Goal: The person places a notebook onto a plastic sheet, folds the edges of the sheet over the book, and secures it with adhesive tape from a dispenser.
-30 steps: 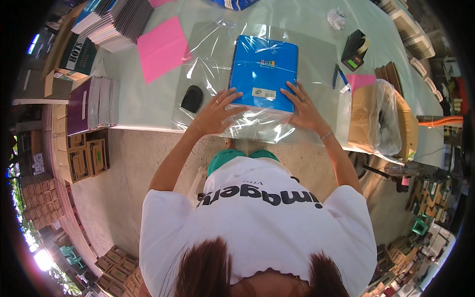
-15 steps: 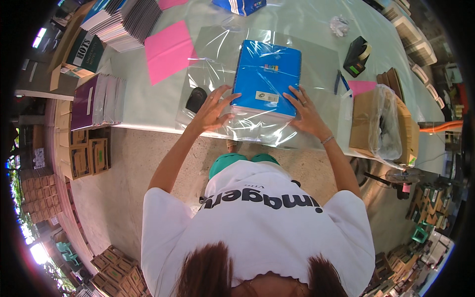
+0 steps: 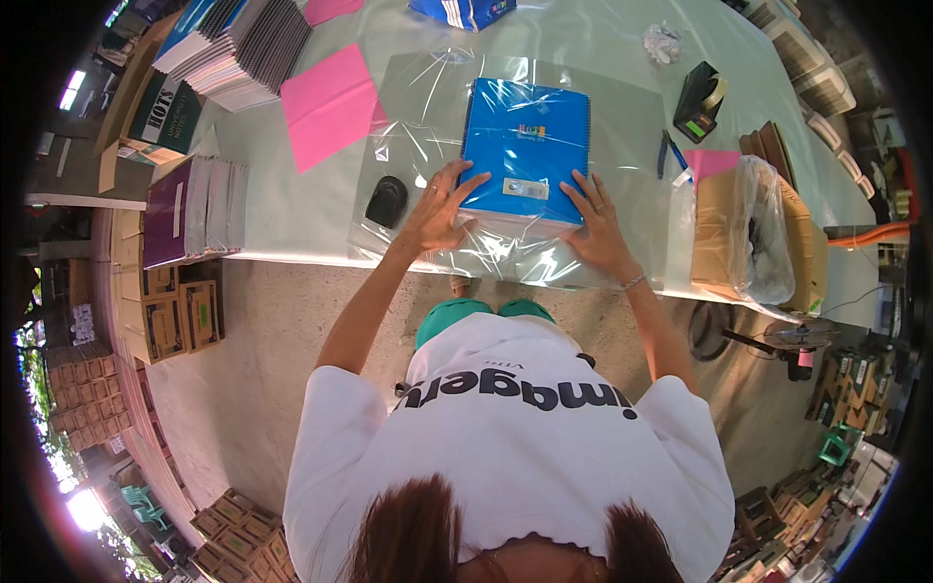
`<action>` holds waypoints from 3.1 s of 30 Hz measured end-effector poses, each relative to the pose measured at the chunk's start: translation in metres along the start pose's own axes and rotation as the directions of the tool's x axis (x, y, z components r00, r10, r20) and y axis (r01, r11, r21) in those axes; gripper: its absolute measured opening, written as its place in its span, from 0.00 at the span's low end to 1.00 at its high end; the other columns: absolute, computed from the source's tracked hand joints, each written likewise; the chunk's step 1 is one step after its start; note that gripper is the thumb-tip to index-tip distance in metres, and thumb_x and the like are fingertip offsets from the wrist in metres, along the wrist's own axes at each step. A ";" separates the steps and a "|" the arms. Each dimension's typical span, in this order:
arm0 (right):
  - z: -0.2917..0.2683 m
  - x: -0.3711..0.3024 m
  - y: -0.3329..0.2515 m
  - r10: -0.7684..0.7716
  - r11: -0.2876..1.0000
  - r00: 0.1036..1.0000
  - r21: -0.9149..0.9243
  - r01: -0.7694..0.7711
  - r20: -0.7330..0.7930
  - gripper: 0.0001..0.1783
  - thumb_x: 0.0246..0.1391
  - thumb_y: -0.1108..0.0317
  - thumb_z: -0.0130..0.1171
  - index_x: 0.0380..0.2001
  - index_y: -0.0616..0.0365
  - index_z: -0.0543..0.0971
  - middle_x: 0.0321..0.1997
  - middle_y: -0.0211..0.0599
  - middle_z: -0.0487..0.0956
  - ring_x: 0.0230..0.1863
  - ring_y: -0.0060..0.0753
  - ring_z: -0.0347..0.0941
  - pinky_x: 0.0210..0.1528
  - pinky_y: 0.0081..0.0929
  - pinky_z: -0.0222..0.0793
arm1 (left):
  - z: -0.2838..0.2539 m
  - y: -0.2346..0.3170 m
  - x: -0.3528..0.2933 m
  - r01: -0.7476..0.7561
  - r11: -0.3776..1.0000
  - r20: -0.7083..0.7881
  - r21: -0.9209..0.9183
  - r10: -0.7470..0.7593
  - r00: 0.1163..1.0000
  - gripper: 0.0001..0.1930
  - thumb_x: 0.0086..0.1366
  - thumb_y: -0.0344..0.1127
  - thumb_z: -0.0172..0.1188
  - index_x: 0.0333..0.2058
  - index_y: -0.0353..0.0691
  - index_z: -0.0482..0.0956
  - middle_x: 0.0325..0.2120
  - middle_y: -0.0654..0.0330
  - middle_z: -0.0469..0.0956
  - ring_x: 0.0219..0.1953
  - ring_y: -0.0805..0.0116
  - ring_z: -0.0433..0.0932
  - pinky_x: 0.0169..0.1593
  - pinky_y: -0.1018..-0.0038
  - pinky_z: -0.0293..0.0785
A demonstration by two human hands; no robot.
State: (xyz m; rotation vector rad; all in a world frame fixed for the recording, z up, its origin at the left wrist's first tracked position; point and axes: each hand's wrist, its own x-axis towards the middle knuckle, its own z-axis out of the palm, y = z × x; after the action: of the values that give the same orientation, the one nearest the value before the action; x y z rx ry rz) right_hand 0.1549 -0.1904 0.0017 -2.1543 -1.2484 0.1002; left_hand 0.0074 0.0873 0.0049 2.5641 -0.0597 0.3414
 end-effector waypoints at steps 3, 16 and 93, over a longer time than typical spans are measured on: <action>0.003 -0.001 -0.001 -0.037 0.998 0.998 -0.057 0.034 -0.045 0.40 0.42 0.66 0.67 0.61 0.39 0.66 0.71 0.30 0.55 0.72 0.47 0.42 0.70 0.48 0.43 | 0.001 -0.003 -0.001 -0.040 0.994 0.011 0.100 0.039 0.999 0.37 0.51 0.41 0.64 0.61 0.57 0.60 0.58 0.56 0.60 0.63 0.51 0.56 0.67 0.52 0.50; 0.008 -0.008 -0.012 -0.044 0.995 0.995 0.085 0.052 -0.094 0.30 0.47 0.69 0.64 0.56 0.39 0.72 0.65 0.31 0.64 0.68 0.37 0.53 0.70 0.43 0.46 | 0.007 -0.001 -0.004 -0.356 0.862 0.094 0.361 0.347 0.933 0.31 0.50 0.38 0.63 0.56 0.59 0.69 0.53 0.65 0.67 0.61 0.64 0.62 0.66 0.57 0.52; 0.017 -0.017 -0.009 -0.377 0.852 0.926 -0.381 0.358 0.026 0.27 0.45 0.63 0.65 0.52 0.45 0.74 0.48 0.27 0.73 0.50 0.29 0.68 0.56 0.30 0.63 | 0.030 0.012 -0.015 -0.401 0.787 0.128 0.469 0.389 0.912 0.28 0.51 0.34 0.59 0.54 0.52 0.71 0.45 0.71 0.72 0.47 0.74 0.72 0.51 0.75 0.69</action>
State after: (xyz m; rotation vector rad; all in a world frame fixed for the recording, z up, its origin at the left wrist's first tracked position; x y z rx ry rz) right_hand 0.1326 -0.1923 -0.0102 -2.1623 -1.7425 -0.3883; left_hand -0.0016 0.0608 -0.0177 3.0503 -0.6054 0.5403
